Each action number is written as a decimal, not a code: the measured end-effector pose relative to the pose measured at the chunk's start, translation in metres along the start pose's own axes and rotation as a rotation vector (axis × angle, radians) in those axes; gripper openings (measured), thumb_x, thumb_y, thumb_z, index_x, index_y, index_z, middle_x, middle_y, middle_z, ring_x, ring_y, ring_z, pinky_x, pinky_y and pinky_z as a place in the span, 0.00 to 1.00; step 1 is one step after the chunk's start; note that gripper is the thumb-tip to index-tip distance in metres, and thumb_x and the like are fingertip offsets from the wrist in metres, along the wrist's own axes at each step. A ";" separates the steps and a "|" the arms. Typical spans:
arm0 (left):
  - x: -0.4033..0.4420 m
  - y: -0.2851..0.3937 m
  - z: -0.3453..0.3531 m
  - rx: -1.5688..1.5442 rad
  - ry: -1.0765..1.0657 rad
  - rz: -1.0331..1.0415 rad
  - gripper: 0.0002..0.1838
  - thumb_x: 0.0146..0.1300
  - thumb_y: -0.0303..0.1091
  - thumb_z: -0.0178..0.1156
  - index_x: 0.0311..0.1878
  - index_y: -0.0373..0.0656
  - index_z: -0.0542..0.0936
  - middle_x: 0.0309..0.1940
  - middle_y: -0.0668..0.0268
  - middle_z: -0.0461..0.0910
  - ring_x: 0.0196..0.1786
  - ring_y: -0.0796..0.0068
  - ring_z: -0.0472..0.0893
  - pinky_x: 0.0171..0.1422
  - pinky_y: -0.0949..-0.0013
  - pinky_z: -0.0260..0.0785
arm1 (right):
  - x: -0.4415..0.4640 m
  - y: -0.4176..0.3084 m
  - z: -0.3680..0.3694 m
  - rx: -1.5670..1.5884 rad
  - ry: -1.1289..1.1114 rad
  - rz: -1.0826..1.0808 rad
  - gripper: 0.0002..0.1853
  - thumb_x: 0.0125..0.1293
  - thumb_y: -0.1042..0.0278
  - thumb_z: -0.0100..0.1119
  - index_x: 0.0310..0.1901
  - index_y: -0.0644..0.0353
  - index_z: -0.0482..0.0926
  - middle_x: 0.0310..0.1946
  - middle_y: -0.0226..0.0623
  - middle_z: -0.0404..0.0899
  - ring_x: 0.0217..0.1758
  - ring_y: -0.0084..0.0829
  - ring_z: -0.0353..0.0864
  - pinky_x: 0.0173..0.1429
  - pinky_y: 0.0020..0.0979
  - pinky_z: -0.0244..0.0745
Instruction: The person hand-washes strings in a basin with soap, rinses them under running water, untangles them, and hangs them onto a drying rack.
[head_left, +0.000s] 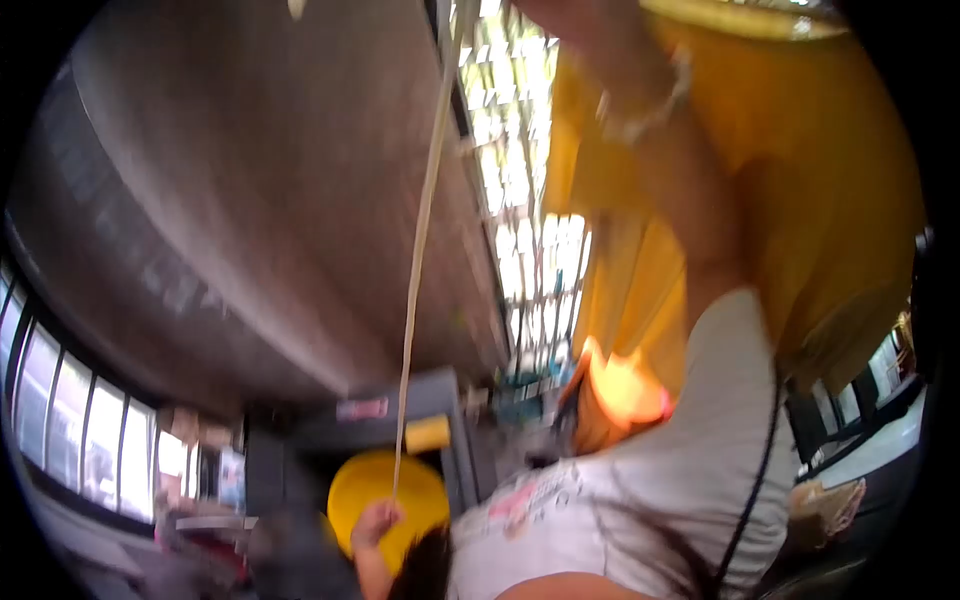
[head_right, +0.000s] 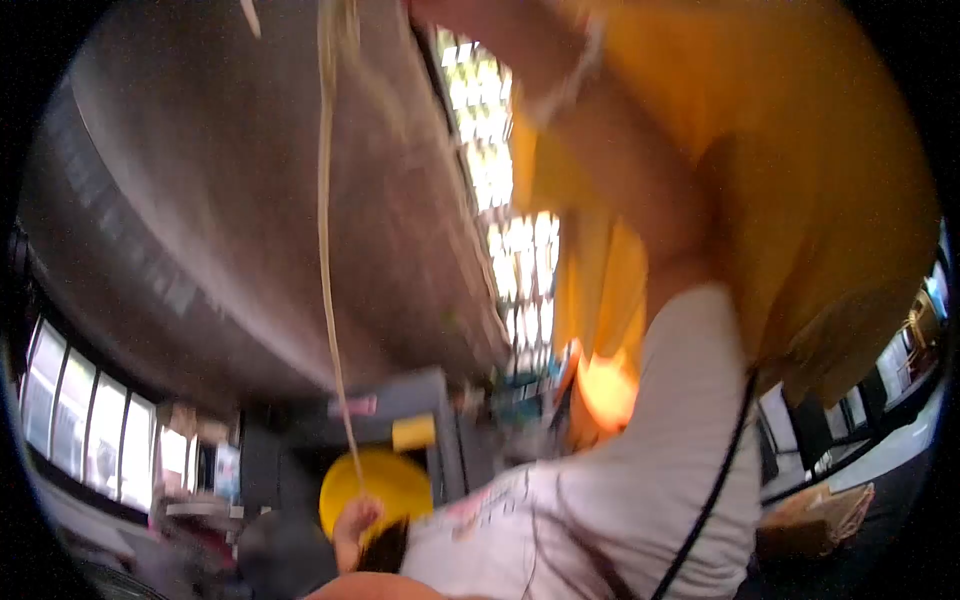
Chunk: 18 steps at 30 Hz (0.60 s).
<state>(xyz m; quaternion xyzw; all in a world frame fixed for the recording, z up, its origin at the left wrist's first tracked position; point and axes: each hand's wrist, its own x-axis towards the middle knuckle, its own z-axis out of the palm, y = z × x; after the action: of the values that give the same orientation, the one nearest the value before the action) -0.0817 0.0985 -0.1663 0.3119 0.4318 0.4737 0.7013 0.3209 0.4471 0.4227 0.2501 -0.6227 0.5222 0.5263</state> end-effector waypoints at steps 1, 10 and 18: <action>0.000 -0.005 -0.024 0.143 -0.048 -0.049 0.10 0.59 0.39 0.62 0.32 0.43 0.75 0.33 0.66 0.77 0.36 0.73 0.75 0.45 0.70 0.67 | -0.006 -0.005 0.014 -0.027 0.029 0.026 0.06 0.66 0.69 0.52 0.30 0.55 0.72 0.14 0.20 0.58 0.15 0.14 0.56 0.20 0.18 0.51; 0.070 0.074 0.047 0.437 0.114 -0.036 0.08 0.60 0.36 0.59 0.35 0.42 0.77 0.33 0.62 0.78 0.37 0.67 0.76 0.44 0.67 0.68 | -0.040 -0.028 0.069 -0.042 0.318 0.113 0.11 0.70 0.63 0.46 0.32 0.57 0.73 0.11 0.18 0.49 0.13 0.12 0.45 0.15 0.17 0.41; 0.101 0.050 0.029 0.401 0.339 0.097 0.09 0.60 0.37 0.59 0.36 0.40 0.78 0.33 0.60 0.79 0.37 0.66 0.77 0.45 0.66 0.69 | -0.100 -0.064 0.067 0.004 0.182 -0.151 0.14 0.73 0.60 0.39 0.34 0.56 0.72 0.13 0.19 0.52 0.14 0.12 0.46 0.16 0.16 0.43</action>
<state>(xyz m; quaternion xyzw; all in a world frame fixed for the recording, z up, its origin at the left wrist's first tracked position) -0.0567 0.2094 -0.1427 0.3810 0.6130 0.4571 0.5197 0.3819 0.3411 0.3620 0.2489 -0.5505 0.5031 0.6180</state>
